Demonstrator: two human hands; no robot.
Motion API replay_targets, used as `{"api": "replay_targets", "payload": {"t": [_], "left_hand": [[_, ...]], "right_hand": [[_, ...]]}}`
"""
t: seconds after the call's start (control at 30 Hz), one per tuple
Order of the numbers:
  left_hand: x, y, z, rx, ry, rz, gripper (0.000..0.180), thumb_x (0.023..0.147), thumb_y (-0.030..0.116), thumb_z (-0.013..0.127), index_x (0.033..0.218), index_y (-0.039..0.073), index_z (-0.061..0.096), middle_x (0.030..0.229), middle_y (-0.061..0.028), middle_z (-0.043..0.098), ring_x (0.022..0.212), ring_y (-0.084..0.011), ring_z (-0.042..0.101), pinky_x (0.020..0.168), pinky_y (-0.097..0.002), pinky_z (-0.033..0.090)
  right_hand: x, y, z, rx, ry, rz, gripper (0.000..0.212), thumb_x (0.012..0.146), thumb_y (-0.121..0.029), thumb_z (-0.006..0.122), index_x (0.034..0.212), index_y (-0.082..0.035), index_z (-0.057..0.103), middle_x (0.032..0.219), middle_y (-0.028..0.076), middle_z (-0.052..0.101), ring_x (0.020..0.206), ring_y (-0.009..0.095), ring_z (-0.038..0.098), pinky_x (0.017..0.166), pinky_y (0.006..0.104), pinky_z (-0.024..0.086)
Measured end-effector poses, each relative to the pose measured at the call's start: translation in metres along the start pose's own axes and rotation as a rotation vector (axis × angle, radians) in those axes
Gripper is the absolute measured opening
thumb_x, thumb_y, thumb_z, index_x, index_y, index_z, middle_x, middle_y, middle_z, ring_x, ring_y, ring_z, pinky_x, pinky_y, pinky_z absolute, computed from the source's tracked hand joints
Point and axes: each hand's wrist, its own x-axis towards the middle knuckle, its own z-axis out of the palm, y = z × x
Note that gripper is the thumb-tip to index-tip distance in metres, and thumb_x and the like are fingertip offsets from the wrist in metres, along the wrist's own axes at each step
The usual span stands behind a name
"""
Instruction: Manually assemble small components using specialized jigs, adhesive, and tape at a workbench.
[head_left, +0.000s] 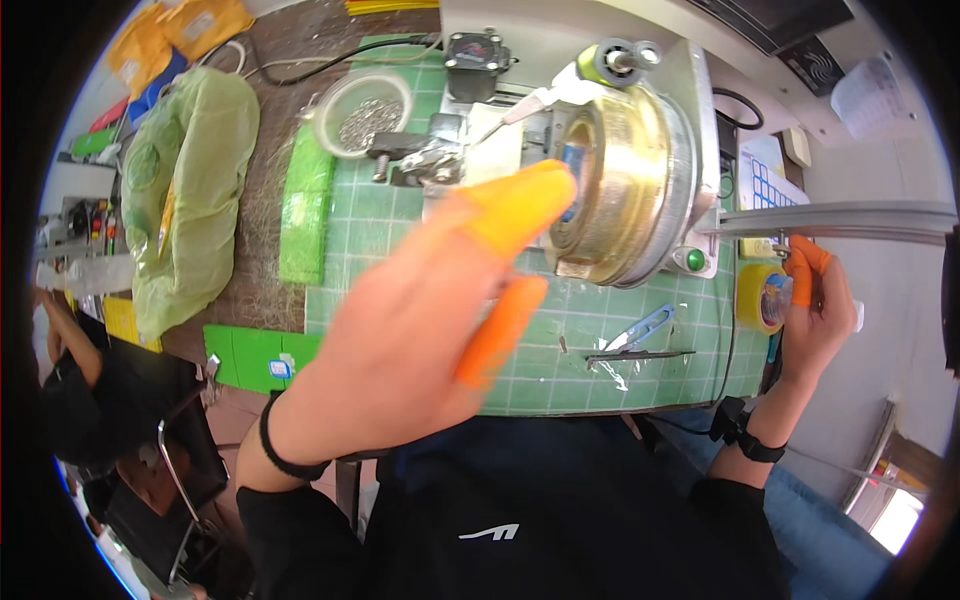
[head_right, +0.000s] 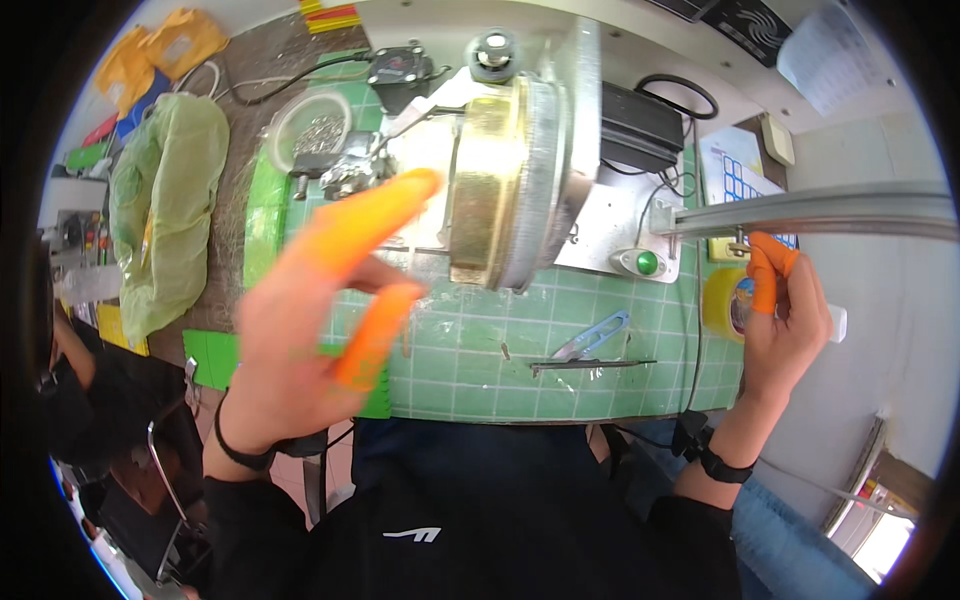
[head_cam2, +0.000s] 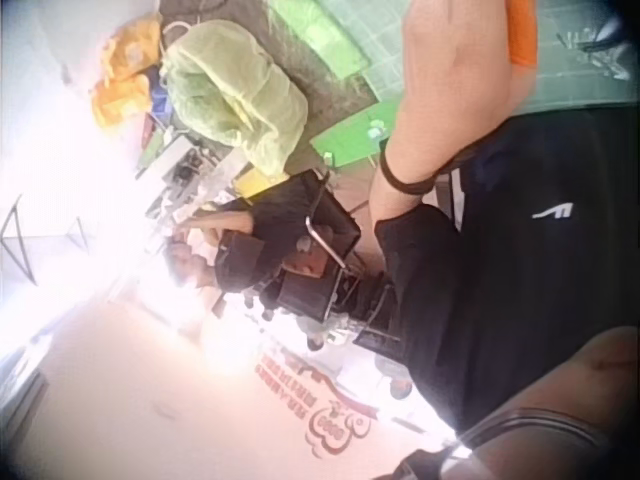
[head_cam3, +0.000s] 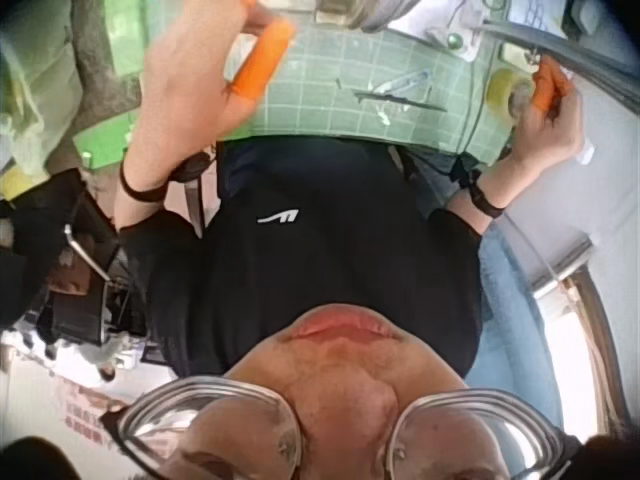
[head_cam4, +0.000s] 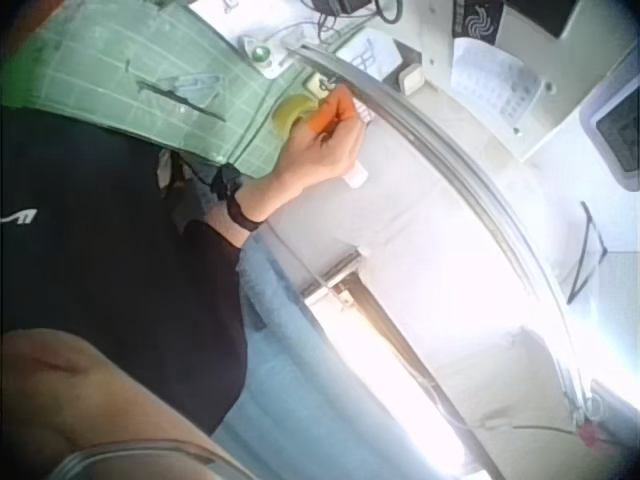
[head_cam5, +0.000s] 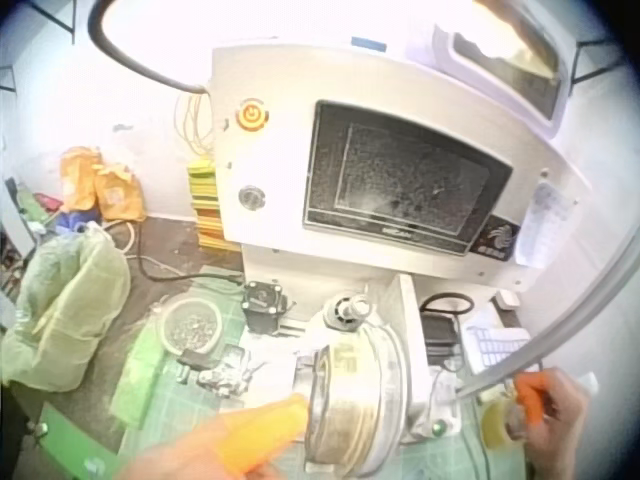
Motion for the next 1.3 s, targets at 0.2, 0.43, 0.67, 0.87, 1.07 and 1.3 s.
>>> {"api": "replay_targets", "payload": {"t": [0.2,0.43,0.67,0.87,1.07,1.3], "left_hand": [[-0.007,-0.031,0.022,-0.129,-0.127,-0.231,0.043,0.086,-0.007,0.07,0.129,-0.004,0.063,0.108,-0.0188,0.072,0.085,-0.0284,0.073,0.08,-0.0347,0.056],[-0.001,-0.047,-0.037,0.536,0.11,0.239,0.031,0.074,-0.009,0.077,0.104,-0.003,0.075,0.093,-0.0141,0.071,0.08,-0.0273,0.07,0.067,-0.0317,0.056],[-0.005,-0.066,-0.058,0.718,0.135,0.308,0.039,0.07,-0.012,0.074,0.109,-0.004,0.074,0.095,-0.014,0.069,0.079,-0.0273,0.068,0.067,-0.0337,0.055],[0.0,-0.083,-0.057,0.745,0.07,0.249,0.039,0.076,-0.01,0.068,0.115,-0.003,0.072,0.097,-0.0127,0.068,0.078,-0.0293,0.067,0.068,-0.0352,0.055],[-0.003,-0.091,-0.054,0.712,0.043,0.146,0.029,0.079,-0.006,0.069,0.108,-0.001,0.072,0.093,-0.0112,0.066,0.076,-0.0295,0.066,0.064,-0.0378,0.053],[-0.024,-0.102,-0.051,0.596,-0.019,0.108,0.029,0.081,-0.004,0.072,0.11,0.001,0.072,0.088,-0.0122,0.064,0.071,-0.0307,0.063,0.061,-0.0392,0.05]], "right_hand": [[-0.002,-0.003,0.0,-0.002,-0.003,0.021,0.022,0.09,0.01,0.064,0.11,0.005,0.073,0.093,0.009,0.071,0.082,0.013,0.068,0.075,0.026,0.055],[0.002,-0.015,0.003,0.03,0.002,-0.041,0.026,0.088,0.014,0.062,0.111,0.007,0.072,0.094,0.008,0.07,0.083,0.014,0.068,0.076,0.0248,0.056],[0.015,-0.034,0.014,0.065,0.018,-0.153,0.027,0.086,0.013,0.064,0.11,0.006,0.073,0.089,0.007,0.069,0.076,0.011,0.065,0.066,0.0211,0.052],[0.02,-0.037,0.018,0.029,-0.01,-0.175,0.021,0.087,0.007,0.071,0.107,0.003,0.075,0.084,0.005,0.067,0.065,0.008,0.052,0.054,0.0216,0.039],[0.019,-0.035,0.02,0.031,-0.043,-0.167,0.018,0.089,0.007,0.068,0.106,0.005,0.073,0.085,0.006,0.068,0.068,0.009,0.058,0.057,0.0209,0.044],[0.009,-0.033,0.019,0.045,-0.025,-0.06,0.02,0.092,0.009,0.062,0.109,0.005,0.072,0.091,0.008,0.072,0.077,0.011,0.067,0.068,0.0227,0.053]]}}
